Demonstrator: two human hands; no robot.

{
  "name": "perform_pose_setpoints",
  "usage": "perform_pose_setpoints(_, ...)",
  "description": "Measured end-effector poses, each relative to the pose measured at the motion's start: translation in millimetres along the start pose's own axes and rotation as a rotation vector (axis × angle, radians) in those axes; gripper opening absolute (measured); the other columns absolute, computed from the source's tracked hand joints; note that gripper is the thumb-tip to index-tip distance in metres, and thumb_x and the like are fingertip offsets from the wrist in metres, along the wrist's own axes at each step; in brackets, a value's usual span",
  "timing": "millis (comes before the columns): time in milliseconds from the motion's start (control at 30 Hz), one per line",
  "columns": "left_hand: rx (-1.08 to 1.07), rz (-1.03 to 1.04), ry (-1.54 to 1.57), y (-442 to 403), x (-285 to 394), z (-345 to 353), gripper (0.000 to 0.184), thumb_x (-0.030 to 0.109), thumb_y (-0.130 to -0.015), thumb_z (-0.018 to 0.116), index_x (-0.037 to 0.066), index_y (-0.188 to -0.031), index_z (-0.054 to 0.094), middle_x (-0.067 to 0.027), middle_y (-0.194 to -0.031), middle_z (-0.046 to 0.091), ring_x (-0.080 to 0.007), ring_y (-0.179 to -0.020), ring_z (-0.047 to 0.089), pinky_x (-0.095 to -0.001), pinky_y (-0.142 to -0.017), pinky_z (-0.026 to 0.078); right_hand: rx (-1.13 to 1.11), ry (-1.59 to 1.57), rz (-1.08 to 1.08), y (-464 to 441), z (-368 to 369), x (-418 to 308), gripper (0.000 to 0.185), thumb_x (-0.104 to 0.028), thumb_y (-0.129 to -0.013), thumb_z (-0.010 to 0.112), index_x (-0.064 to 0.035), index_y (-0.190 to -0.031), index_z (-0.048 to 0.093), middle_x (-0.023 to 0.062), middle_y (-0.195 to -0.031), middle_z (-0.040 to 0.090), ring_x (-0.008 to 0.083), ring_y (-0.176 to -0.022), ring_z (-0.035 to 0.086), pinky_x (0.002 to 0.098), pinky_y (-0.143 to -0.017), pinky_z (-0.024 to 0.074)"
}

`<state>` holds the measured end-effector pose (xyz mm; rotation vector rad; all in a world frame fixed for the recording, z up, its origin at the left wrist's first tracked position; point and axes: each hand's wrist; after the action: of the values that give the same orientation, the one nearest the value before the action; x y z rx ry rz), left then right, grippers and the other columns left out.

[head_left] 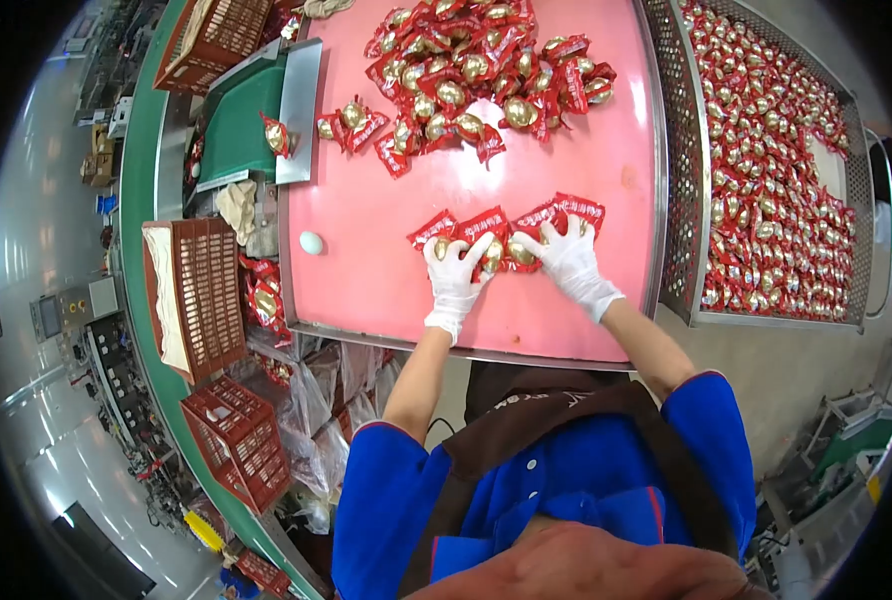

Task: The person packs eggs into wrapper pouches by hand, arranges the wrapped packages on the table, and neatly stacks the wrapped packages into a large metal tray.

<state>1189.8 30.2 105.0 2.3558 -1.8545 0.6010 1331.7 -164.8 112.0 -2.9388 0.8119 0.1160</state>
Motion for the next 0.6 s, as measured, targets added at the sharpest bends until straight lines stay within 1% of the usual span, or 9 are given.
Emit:
perform_pose_setpoints(33,0.003,-0.019,-0.024,-1.0,2.7,-0.8,0.074,0.022,-0.062,0.086,0.034,-0.131,0.064,-0.0035,-0.101,0.057,-0.0388,-0.111,0.045,-0.0546,-0.097,0.041,0.016,-0.041,0.040,0.5,0.8,-2.7,0.047,-0.022,-0.089,0.060,-0.0418,-0.131,0.058,0.0074,-0.115,0.063,0.0382,-0.100,0.055,0.0576,-0.078,0.0445)
perform_pose_setpoints(133,-0.005,-0.034,-0.065,-4.4,2.2,3.5,0.073,0.023,-0.063,0.087,0.032,-0.132,0.064,-0.0043,-0.101,0.058,-0.0373,-0.110,0.046,-0.0551,-0.098,0.039,-0.099,-0.046,0.104,-7.5,5.8,-6.2,0.071,-0.030,-0.072,0.080,-0.0391,-0.137,0.054,0.0101,-0.119,0.062,0.0436,-0.109,0.053,0.0598,-0.080,0.0467)
perform_pose_setpoints(200,-0.027,0.001,-0.061,-4.7,-5.7,8.0,0.073,0.024,-0.065,0.087,0.027,-0.134,0.062,-0.0056,-0.099,0.058,-0.0375,-0.110,0.047,-0.0553,-0.101,0.037,-0.073,-0.083,0.051,-9.7,14.2,0.3,0.067,-0.040,-0.075,0.079,-0.0374,-0.136,0.055,0.0147,-0.118,0.061,0.0435,-0.107,0.055,0.0597,-0.079,0.0469)
perform_pose_setpoints(333,0.026,-0.009,-0.023,-7.5,3.3,0.4,0.076,0.019,-0.069,0.086,0.022,-0.140,0.059,-0.0070,-0.098,0.057,-0.0363,-0.112,0.046,-0.0544,-0.105,0.035,-0.130,-0.253,0.060,-15.1,-18.9,14.0,0.060,-0.042,-0.078,0.075,-0.0364,-0.135,0.056,0.0152,-0.121,0.060,0.0437,-0.107,0.056,0.0595,-0.078,0.0477)
perform_pose_setpoints(367,0.066,0.005,-0.048,-14.2,13.0,-5.0,0.077,0.019,-0.069,0.086,0.021,-0.140,0.058,-0.0070,-0.099,0.057,-0.0361,-0.112,0.045,-0.0536,-0.105,0.035,-0.050,-0.248,0.051,-13.4,-31.3,21.2,0.060,-0.040,-0.079,0.075,-0.0365,-0.136,0.055,0.0146,-0.121,0.059,0.0430,-0.105,0.056,0.0590,-0.078,0.0478)
perform_pose_setpoints(467,0.194,0.104,-0.065,-52.1,53.0,-19.5,0.075,0.017,-0.070,0.085,0.020,-0.140,0.059,-0.0069,-0.100,0.054,-0.0357,-0.114,0.044,-0.0517,-0.105,0.035,0.226,-0.192,0.036,4.3,-70.0,62.9,0.059,-0.035,-0.082,0.072,-0.0375,-0.138,0.054,0.0120,-0.119,0.059,0.0404,-0.101,0.057,0.0576,-0.078,0.0478)
perform_pose_setpoints(500,0.185,0.132,-0.035,-73.0,82.4,-24.4,0.074,0.016,-0.070,0.085,0.020,-0.140,0.060,-0.0068,-0.100,0.054,-0.0355,-0.113,0.044,-0.0514,-0.105,0.035,0.238,-0.195,0.067,14.7,-89.5,84.2,0.061,-0.032,-0.082,0.072,-0.0382,-0.139,0.052,0.0109,-0.117,0.059,0.0388,-0.098,0.056,0.0565,-0.078,0.0476)
perform_pose_setpoints(533,0.179,0.155,-0.011,-92.2,115.1,-30.2,0.073,0.016,-0.070,0.084,0.020,-0.139,0.060,-0.0067,-0.100,0.053,-0.0354,-0.112,0.044,-0.0512,-0.105,0.036,0.165,-0.299,0.139,27.6,-103.3,107.4,0.052,-0.033,-0.084,0.070,-0.0372,-0.134,0.057,0.0121,-0.123,0.060,0.0427,-0.112,0.054,0.0627,-0.083,0.0438)
perform_pose_setpoints(600,0.201,0.252,0.046,-132.1,189.8,-16.6,0.075,0.014,-0.069,0.084,0.020,-0.140,0.060,-0.0063,-0.101,0.053,-0.0345,-0.111,0.044,-0.0518,-0.106,0.035,0.370,-0.194,0.210,68.2,-128.7,169.6,0.051,-0.033,-0.085,0.069,-0.0386,-0.135,0.056,0.0101,-0.121,0.061,0.0406,-0.113,0.053,0.0601,-0.084,0.0440)
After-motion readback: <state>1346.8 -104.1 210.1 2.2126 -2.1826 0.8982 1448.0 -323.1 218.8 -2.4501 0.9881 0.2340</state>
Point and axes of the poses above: each hand's wrist, its own y-axis away from the middle knuckle, its own z-axis out of the palm, x = y × z
